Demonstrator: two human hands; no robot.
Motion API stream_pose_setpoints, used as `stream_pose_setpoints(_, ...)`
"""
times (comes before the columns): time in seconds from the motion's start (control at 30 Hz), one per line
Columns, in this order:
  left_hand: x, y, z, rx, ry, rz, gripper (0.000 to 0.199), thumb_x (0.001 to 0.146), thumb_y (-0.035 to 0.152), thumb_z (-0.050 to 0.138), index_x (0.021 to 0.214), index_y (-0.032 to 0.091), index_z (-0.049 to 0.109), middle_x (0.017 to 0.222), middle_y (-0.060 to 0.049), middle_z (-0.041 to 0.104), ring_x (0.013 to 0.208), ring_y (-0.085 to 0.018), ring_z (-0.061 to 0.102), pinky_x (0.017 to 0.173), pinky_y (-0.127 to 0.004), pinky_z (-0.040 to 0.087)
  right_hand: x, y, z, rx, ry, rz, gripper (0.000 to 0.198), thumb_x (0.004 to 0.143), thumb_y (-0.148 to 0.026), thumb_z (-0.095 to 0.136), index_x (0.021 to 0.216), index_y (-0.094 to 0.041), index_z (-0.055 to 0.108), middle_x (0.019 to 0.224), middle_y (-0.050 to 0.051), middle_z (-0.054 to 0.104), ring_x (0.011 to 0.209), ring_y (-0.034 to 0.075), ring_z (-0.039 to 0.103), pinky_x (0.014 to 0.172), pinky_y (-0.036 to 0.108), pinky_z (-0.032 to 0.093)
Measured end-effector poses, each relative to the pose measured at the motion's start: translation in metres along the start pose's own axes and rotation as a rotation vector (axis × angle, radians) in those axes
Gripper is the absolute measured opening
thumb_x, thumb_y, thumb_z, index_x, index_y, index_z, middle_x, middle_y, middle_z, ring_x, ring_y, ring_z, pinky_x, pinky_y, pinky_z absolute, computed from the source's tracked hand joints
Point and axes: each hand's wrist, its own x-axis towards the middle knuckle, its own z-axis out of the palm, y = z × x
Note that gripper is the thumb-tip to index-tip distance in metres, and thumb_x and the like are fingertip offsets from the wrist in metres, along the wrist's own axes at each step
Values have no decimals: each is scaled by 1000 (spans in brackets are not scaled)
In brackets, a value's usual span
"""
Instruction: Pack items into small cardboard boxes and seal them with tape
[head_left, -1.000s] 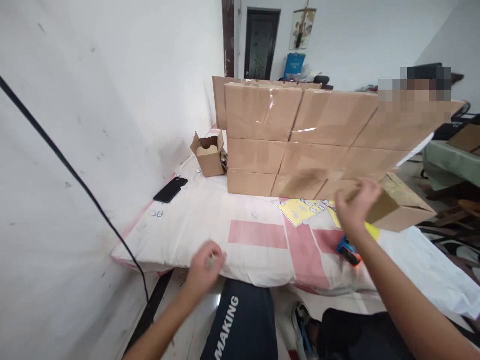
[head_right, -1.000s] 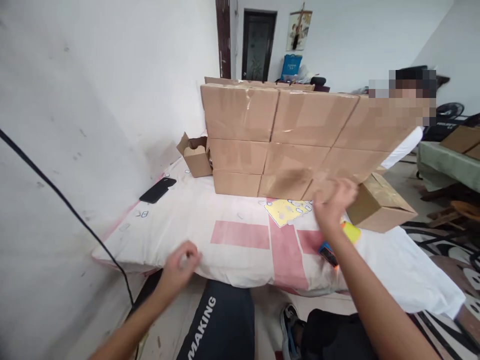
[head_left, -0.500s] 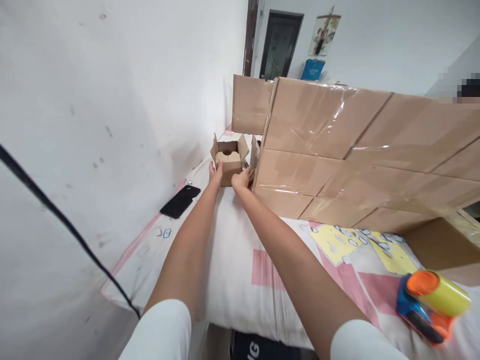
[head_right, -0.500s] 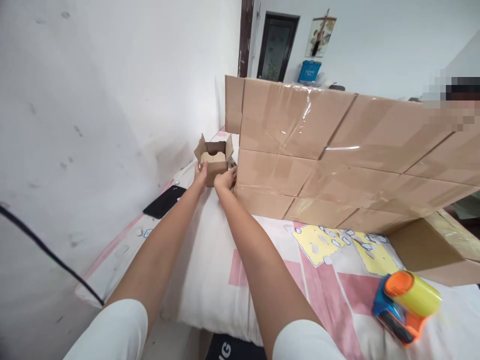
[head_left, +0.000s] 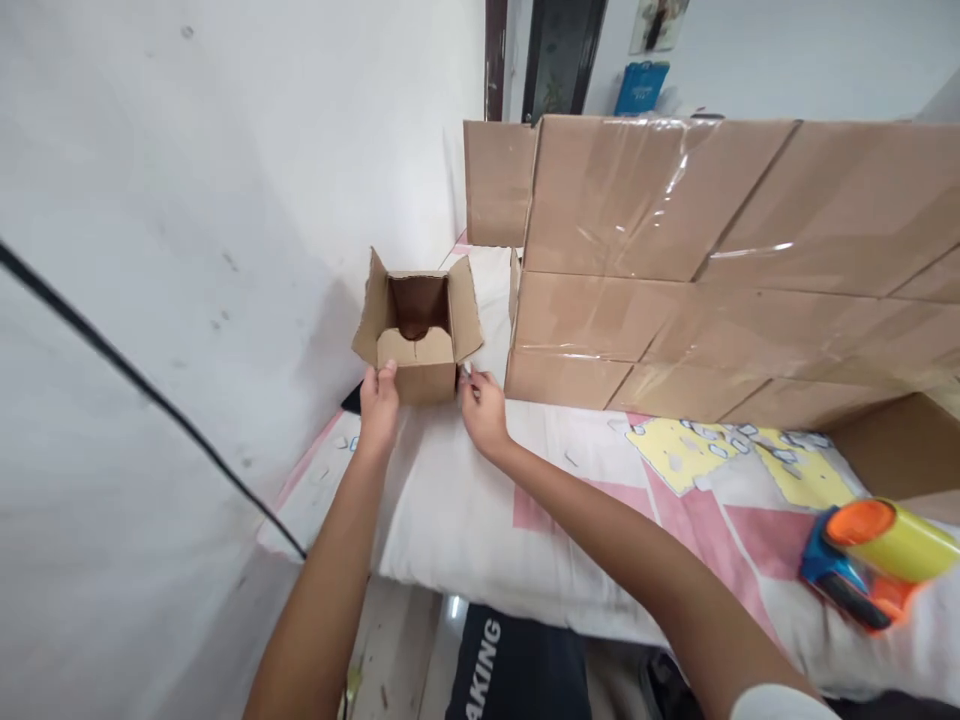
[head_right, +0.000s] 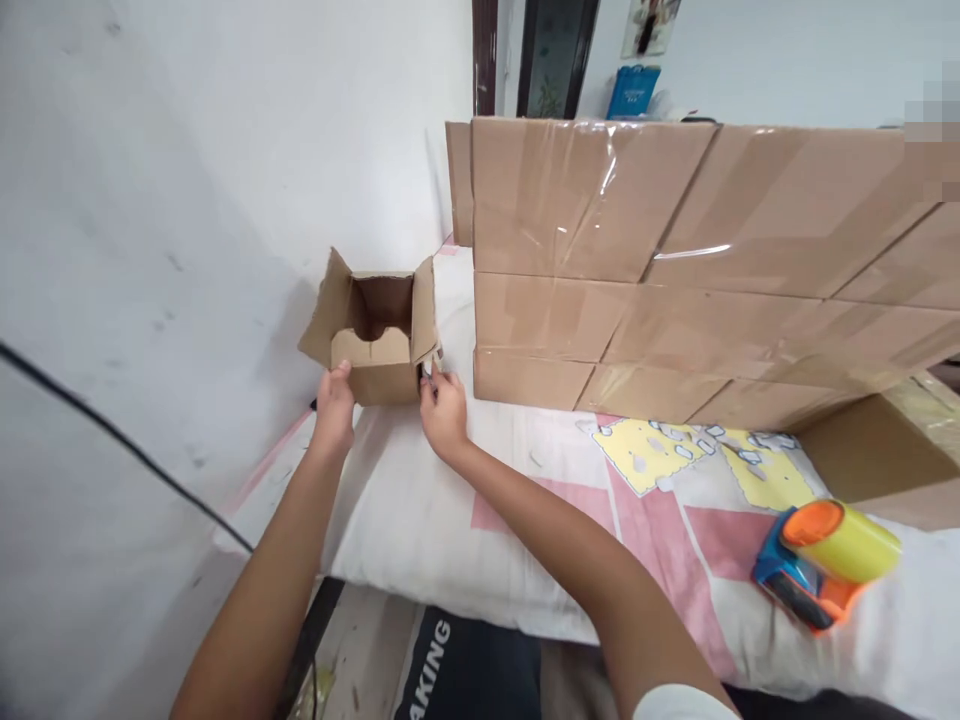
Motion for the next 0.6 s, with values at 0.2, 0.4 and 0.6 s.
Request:
stream_pose_setpoints(0.2,-96,22,-41,-213,281,-77,40,90,49,47,111,17,62,117,-8,68,121,-22,59,107,-35,46,-78,-35,-112,225,-87,122,37,91,-53,49,75,-21,55,71,1,53,68,17,51,64,30,44)
stream_pose_setpoints(0.4,-161,32,-24,-423,294,-134,42,87,49,41,114,21,58,122,-6,65,118,-19,60,96,-29,50,-121,-69,-224,155,150,35,35,91,-48,52,69,-21,45,66,-3,41,63,13,38,60,26,34)
stream_pose_setpoints(0.6,-205,52,23,-405,239,-165,18,75,36,55,80,20,49,77,4,58,77,-12,59,70,-22,48,-125,-99,-313,208,459,-156,28,92,-45,51,88,-18,59,80,-1,56,76,15,49,74,26,41)
